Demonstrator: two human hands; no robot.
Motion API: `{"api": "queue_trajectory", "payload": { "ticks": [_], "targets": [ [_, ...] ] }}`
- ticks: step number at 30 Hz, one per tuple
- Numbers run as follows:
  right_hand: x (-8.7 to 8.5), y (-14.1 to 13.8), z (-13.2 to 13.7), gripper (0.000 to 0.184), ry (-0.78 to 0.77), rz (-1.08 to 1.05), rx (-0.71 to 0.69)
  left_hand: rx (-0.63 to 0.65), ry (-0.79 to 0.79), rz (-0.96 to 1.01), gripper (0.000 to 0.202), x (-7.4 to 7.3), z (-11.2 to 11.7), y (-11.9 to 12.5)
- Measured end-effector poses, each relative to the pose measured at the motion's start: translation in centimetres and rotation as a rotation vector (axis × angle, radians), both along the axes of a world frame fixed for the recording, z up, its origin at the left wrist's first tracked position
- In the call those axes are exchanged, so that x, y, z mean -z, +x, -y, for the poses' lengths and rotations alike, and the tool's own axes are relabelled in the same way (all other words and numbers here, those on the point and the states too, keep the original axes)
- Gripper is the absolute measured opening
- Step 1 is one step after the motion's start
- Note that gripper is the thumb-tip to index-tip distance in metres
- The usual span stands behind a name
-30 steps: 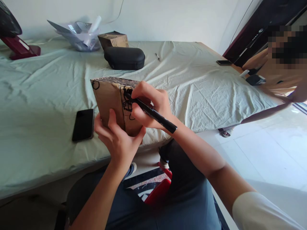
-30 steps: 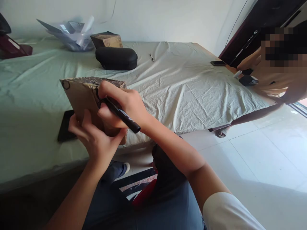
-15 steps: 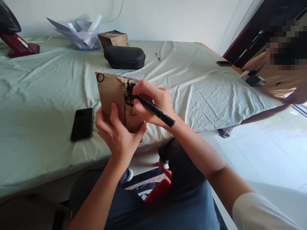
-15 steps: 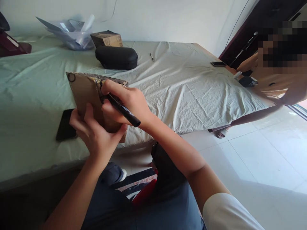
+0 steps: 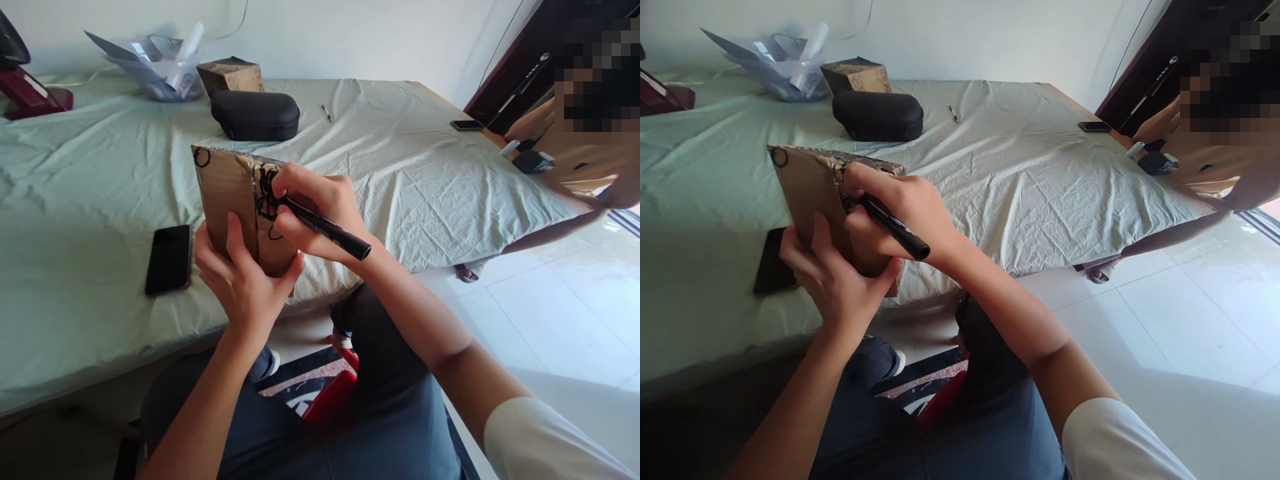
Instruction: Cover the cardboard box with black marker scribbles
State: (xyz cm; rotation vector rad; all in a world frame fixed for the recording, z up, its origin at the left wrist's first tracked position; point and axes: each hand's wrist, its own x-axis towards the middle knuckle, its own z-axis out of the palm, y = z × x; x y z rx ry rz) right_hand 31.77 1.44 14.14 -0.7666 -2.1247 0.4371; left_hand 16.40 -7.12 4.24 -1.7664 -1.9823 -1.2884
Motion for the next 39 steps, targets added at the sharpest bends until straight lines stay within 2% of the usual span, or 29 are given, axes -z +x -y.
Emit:
{"api": "queue_trajectory", "payload": {
  "ticks": [3, 8, 11, 18, 22, 26, 31, 39],
  "targets": [
    [0.5, 0.0, -0.5, 0.012, 0.054, -0.117, -0.049, 0.007, 0.01, -0.013, 0.118, 0.1, -0.2, -0.3],
    [0.8, 0.2, -0.8, 0.014, 0.005, -0.164, 0.014, 0.022, 0.054, -0.065, 0.12, 0.4, -0.2, -0.4],
    [0.7, 0.5, -0.8, 0.013, 0.045, -0.272, 0.013, 0.029, 0.06, -0.066, 0.12, 0.4, -0.3, -0.3],
    [1.5, 1.1, -2.7, 0.016, 0.08, -0.353, 0.193, 0.027, 0.001, 0.003, 0.119, 0.2, -0.6, -0.9],
    [1.6, 1.0, -2.5, 0.012, 0.144, -0.452, 0.122, 0.038, 0.018, -0.012, 0.12, 0.4, -0.3, -0.8],
    [1.4, 0.7, -0.8, 0.007, 0.222, -0.391, 0.048, 0.04, 0.039, -0.059, 0.119, 0.6, 0.0, -0.2],
    [1.7, 0.5, -0.3, 0.007, 0.058, -0.141, 0.103, 0.029, 0.035, -0.047, 0.115, 0.4, 0.3, 0.5],
    [1.0, 0.3, 0.0, 0.016, 0.047, -0.237, 0.122, 0.019, 0.022, -0.03, 0.116, 0.4, 0.3, 0.7]
  ]
}}
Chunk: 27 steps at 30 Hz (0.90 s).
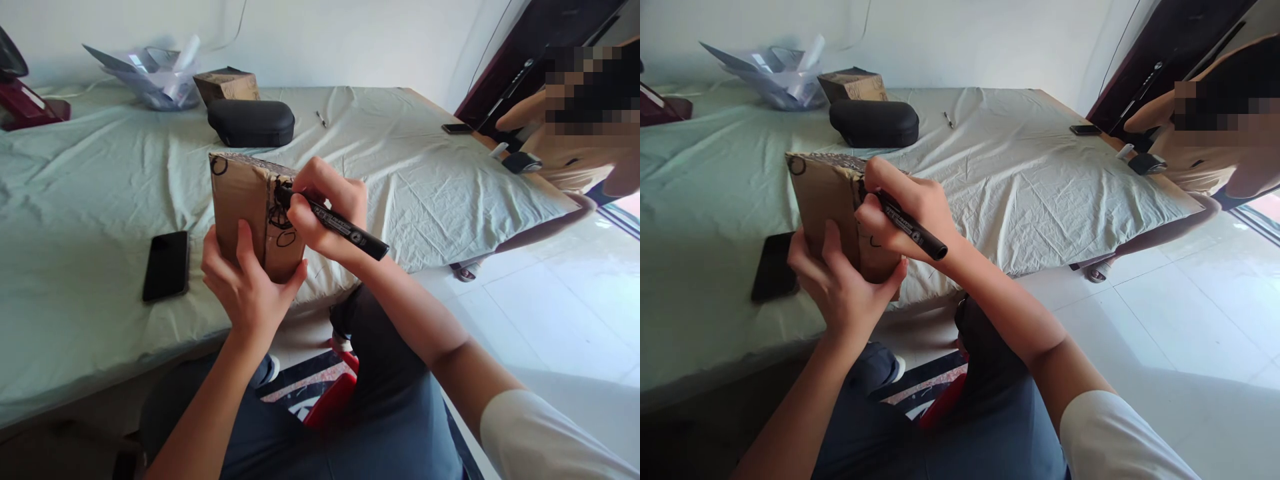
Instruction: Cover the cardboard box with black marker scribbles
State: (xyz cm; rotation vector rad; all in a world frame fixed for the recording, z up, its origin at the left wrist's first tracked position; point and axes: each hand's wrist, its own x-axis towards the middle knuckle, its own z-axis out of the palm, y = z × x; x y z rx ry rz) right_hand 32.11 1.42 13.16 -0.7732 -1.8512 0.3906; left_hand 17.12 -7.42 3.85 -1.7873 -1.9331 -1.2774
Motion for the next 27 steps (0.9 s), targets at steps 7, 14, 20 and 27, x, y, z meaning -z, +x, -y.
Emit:
{"api": "queue_trajectory", "payload": {
  "ticks": [7, 14, 20, 27],
  "targets": [
    [-0.5, -0.1, 0.4, 0.019, -0.037, -0.012, 0.111, 0.014, 0.002, -0.007, 0.117, 0.1, 0.0, -0.1],
    [-0.5, 0.1, -0.1, 0.019, -0.022, -0.175, 0.087, 0.023, 0.039, -0.055, 0.116, 0.1, 0.0, -0.3],
    [-0.4, 0.8, -2.6, 0.026, -0.022, -0.514, 0.065, 0.032, 0.019, -0.007, 0.116, 0.1, -0.6, -1.9],
    [2.8, 4.5, -8.1, 0.039, -0.519, -0.365, -0.014, 0.05, 0.062, 0.058, 0.116, 1.1, -2.7, -4.4]
  ]
}}
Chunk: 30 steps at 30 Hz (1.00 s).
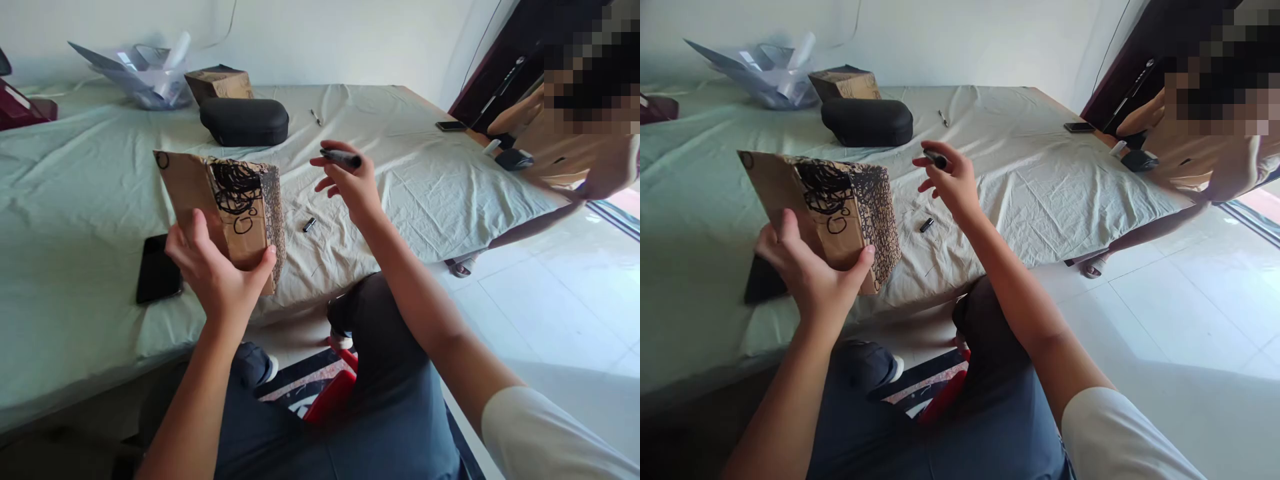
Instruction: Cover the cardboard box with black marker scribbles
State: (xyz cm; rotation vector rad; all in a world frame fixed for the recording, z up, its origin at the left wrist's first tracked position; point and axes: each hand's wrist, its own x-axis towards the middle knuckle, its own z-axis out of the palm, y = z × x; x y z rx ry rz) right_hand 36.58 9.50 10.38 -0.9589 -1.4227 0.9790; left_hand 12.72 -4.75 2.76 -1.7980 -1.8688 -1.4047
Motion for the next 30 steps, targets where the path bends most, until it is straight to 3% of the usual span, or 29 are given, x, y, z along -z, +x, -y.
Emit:
{"api": "queue_trajectory", "payload": {
  "ticks": [4, 8, 11, 14, 16, 20, 30],
  "targets": [
    [0.7, 1.9, -1.0, 0.047, -0.351, -0.12, -0.157, -0.011, 0.013, 0.003, 0.114, 0.0, -0.6, 0.0],
    [0.5, 3.5, -1.0, 0.046, -0.463, -0.222, -0.202, -0.031, 0.007, 0.004, 0.113, -0.2, -0.9, 0.3],
    [1.2, 4.2, -1.3, 0.04, -0.516, -0.187, -0.21, -0.036, -0.005, 0.013, 0.113, -0.5, -1.1, 0.5],
    [3.1, 4.3, -2.1, 0.047, -0.417, 0.096, -0.201, -0.047, -0.016, 0.018, 0.113, -0.7, -1.3, 0.6],
    [4.4, 4.2, -2.7, 0.052, -0.314, 0.425, -0.176, -0.052, -0.02, 0.009, 0.113, -0.8, -1.4, 0.6],
    [5.6, 4.3, -3.4, 0.039, -0.181, 1.005, -0.115, -0.05, -0.023, 0.003, 0.115, -0.8, -1.5, 0.5],
    [7.6, 4.0, -3.8, 0.051, -0.218, 1.239, -0.125, -0.028, -0.006, -0.011, 0.115, -0.7, -1.5, 0.3]
  ]
}}
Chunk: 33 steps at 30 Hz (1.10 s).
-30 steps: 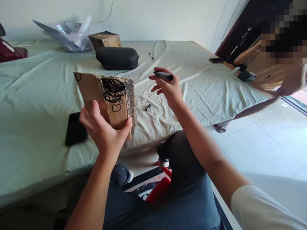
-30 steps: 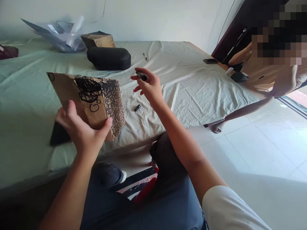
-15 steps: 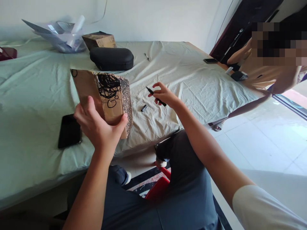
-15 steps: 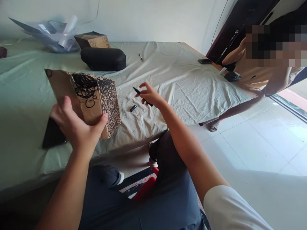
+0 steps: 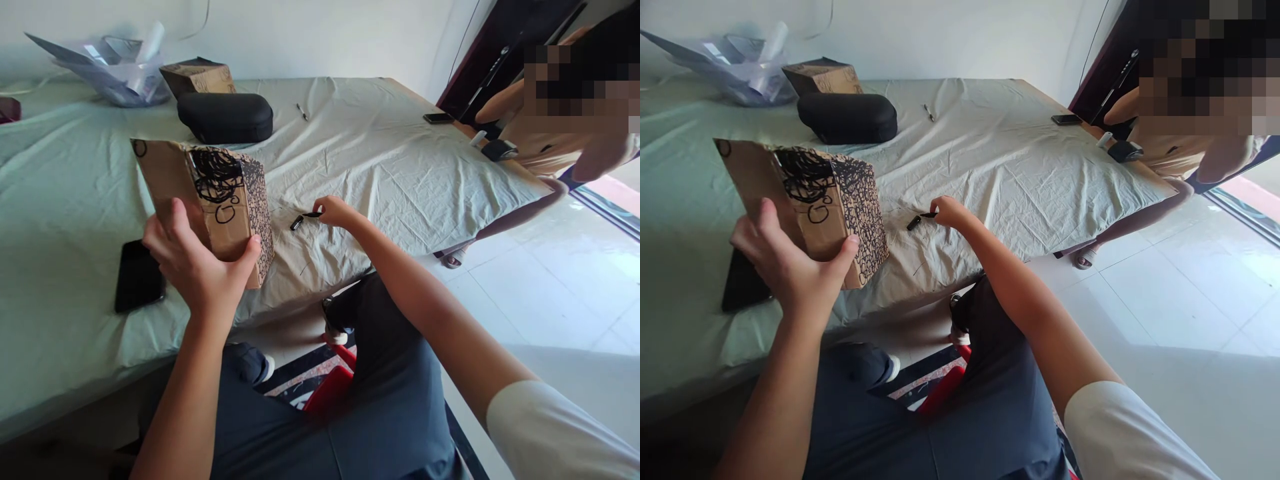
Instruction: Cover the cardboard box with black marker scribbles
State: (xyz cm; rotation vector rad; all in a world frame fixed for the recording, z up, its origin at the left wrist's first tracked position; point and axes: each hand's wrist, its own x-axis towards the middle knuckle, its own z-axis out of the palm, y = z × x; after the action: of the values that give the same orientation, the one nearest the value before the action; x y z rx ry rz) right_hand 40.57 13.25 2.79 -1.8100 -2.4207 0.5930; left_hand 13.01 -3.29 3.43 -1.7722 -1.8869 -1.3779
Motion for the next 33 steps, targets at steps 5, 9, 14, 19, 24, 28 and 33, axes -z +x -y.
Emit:
{"api": "queue_trajectory", "payload": {
  "ticks": [5, 9, 14, 19, 24, 28, 33],
  "targets": [
    [0.1, -0.7, 0.3, 0.048, -0.029, 0.038, -0.048, 0.002, -0.017, -0.003, 0.114, -0.2, 0.1, 0.0],
    [0.1, -1.0, 0.6, 0.048, -0.032, 0.043, -0.086, 0.013, -0.009, 0.001, 0.116, -0.1, 0.1, 0.0],
    [0.6, -1.7, 0.9, 0.052, -0.011, 0.033, -0.144, 0.026, 0.004, 0.002, 0.118, 0.0, 0.0, 0.0],
    [1.4, -2.2, 1.0, 0.055, 0.049, 0.005, -0.212, 0.001, -0.037, -0.011, 0.112, -0.4, 0.3, 0.2],
    [1.6, -2.2, 0.9, 0.055, 0.041, -0.006, -0.263, 0.014, -0.04, -0.002, 0.111, -0.7, 0.5, 0.4],
    [1.1, -2.5, 1.2, 0.052, -0.014, -0.024, -0.319, 0.018, -0.054, 0.005, 0.112, -0.5, 0.3, 0.2],
    [0.6, -3.0, 1.8, 0.052, -0.015, -0.042, -0.317, 0.029, 0.0, 0.002, 0.127, 0.3, -0.4, -0.1]
  ]
}}
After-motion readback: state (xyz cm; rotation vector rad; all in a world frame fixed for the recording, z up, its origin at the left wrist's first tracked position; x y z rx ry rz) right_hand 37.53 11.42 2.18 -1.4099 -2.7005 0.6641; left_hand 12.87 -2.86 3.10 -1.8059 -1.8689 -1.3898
